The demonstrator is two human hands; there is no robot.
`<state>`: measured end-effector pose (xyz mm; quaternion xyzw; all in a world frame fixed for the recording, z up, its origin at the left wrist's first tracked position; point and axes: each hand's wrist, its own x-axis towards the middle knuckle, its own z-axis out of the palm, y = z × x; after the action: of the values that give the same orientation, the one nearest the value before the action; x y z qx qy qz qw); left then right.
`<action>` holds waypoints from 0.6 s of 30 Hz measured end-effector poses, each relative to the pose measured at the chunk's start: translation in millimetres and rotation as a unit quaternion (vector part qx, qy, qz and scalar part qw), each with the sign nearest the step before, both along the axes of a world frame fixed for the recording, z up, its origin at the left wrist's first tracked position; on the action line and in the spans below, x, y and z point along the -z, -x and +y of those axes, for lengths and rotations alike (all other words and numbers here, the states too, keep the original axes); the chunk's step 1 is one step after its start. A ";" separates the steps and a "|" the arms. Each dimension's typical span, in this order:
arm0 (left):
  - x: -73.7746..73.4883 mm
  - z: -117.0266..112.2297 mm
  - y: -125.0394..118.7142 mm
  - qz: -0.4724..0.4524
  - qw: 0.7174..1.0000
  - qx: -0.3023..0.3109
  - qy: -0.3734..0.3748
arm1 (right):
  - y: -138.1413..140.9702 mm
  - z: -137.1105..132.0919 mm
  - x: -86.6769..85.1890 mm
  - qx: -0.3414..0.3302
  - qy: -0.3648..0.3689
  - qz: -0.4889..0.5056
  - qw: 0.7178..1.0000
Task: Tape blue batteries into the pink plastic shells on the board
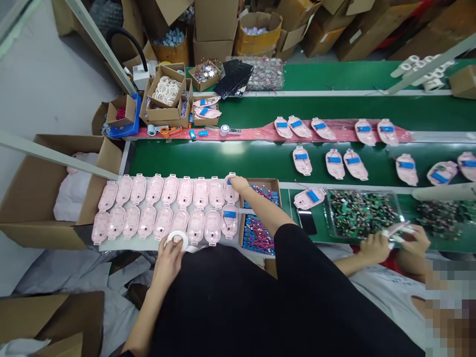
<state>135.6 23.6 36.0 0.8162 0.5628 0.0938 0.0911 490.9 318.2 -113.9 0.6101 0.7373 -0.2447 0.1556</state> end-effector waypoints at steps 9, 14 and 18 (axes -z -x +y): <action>4.7 13.2 -11.7 -0.030 0.999 -0.025 0.017 | 12.6 4.5 23.3 -0.026 0.021 -0.012 0.999; -3.2 21.8 -4.9 -0.032 0.999 -0.041 0.004 | 4.1 6.0 15.1 -0.042 0.023 0.007 0.999; 0.0 21.8 8.5 -0.039 0.997 -0.064 -0.023 | -4.3 -7.5 7.5 -0.049 -0.046 0.040 0.997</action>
<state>127.1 45.3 35.9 0.7760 0.6078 0.1441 0.0879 495.2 310.6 -121.3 0.5696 0.7824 -0.2267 0.1099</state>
